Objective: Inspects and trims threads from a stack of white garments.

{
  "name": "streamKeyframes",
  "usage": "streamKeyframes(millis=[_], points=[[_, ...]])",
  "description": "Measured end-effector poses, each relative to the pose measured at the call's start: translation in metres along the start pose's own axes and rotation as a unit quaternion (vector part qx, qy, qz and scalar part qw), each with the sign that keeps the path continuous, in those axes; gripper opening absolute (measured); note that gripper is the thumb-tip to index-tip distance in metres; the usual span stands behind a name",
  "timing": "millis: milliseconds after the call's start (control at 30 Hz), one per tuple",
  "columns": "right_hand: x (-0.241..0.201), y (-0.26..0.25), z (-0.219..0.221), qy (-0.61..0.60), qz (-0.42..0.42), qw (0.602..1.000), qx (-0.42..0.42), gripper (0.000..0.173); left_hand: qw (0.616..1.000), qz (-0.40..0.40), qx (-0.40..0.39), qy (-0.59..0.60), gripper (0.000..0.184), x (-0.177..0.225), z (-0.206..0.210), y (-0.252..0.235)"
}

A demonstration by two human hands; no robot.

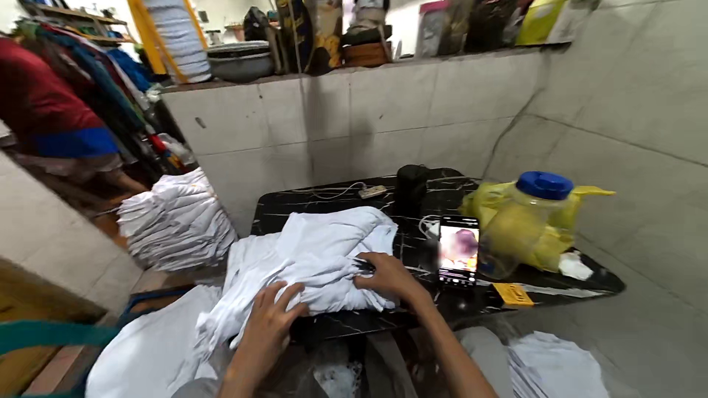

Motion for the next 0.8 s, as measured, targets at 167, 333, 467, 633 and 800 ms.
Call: streamKeyframes(millis=[167, 333, 467, 633, 800], points=[[0.001, -0.004, -0.001, 0.009, -0.005, 1.000, 0.000, 0.044, 0.997, -0.031, -0.031, 0.059, 0.026, -0.023, 0.006, -0.019], [0.003, -0.001, -0.004, 0.013, -0.006, 1.000, 0.006, 0.044, 1.000, -0.026, -0.008, 0.008, 0.021, -0.010, 0.006, -0.017], [0.001, -0.001, -0.001, 0.017, -0.005, 1.000, -0.007, 0.051, 0.998, -0.029, 0.042, -0.041, 0.035, 0.002, 0.002, -0.015], [-0.009, 0.008, 0.000, 0.019, -0.051, 0.998, -0.016, 0.057, 0.996, -0.065, 0.030, -0.058, 0.082, -0.035, -0.022, -0.047], [-0.052, 0.067, 0.007, 0.069, -0.100, 0.992, -0.023, 0.071, 0.988, -0.129, -0.054, 0.070, 0.060, -0.114, -0.018, -0.102]])
Point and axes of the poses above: each hand's wrist, its own y-axis away from the middle knuckle, its own z-axis out of the palm, x = y × z, the point moved 10 cm from there along -y, towards the middle knuckle, and after that the axes turned 6 degrees about -z, right-handed, at the moved point
